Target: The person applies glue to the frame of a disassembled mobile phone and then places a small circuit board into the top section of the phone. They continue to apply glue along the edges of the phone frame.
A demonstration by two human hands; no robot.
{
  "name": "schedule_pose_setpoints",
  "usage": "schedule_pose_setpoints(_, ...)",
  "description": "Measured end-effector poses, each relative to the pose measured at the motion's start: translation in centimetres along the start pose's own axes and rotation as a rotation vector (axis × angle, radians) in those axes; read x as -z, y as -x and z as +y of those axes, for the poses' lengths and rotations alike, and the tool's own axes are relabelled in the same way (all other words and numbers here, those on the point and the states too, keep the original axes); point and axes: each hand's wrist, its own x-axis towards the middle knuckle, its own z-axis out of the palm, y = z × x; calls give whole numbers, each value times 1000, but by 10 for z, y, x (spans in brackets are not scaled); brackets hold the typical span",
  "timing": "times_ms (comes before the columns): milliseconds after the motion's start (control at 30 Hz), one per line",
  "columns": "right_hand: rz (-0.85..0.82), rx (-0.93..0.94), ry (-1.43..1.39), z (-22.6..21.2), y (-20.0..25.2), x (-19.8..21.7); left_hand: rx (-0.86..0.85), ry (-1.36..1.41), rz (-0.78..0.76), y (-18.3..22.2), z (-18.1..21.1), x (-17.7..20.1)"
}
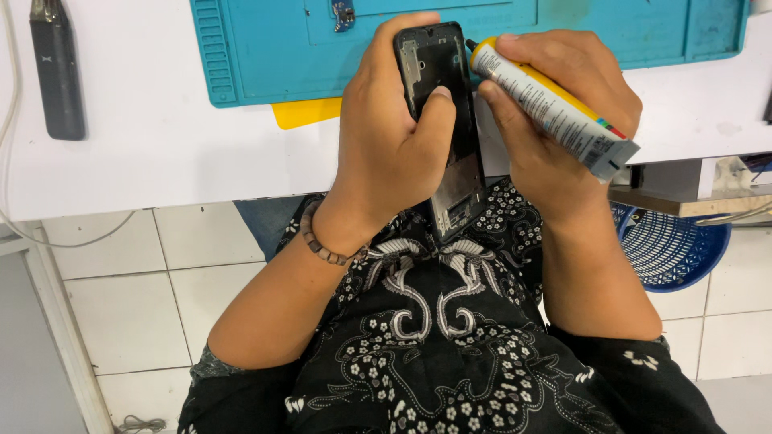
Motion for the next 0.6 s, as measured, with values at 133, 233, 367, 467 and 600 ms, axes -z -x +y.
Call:
schedule_pose_setpoints(133,-6,-20,-15,-1,2,1,-6,-14,4,-1,-1,0)
schedule_pose_setpoints(233,-6,-19,-15,1,5,2,-13,-32,8,-1,-2,-1)
schedule_pose_setpoints(367,5,-33,-39,0,7,3,-4,-58,13,-1,-1,-1)
schedule_pose_setpoints(467,1,-21,-42,-2,8,4,9,-52,13,-2,-1,-1)
schedule_pose_setpoints(600,7,-31,-38,-3,10,4,-1,-56,8,-2,-2,0)
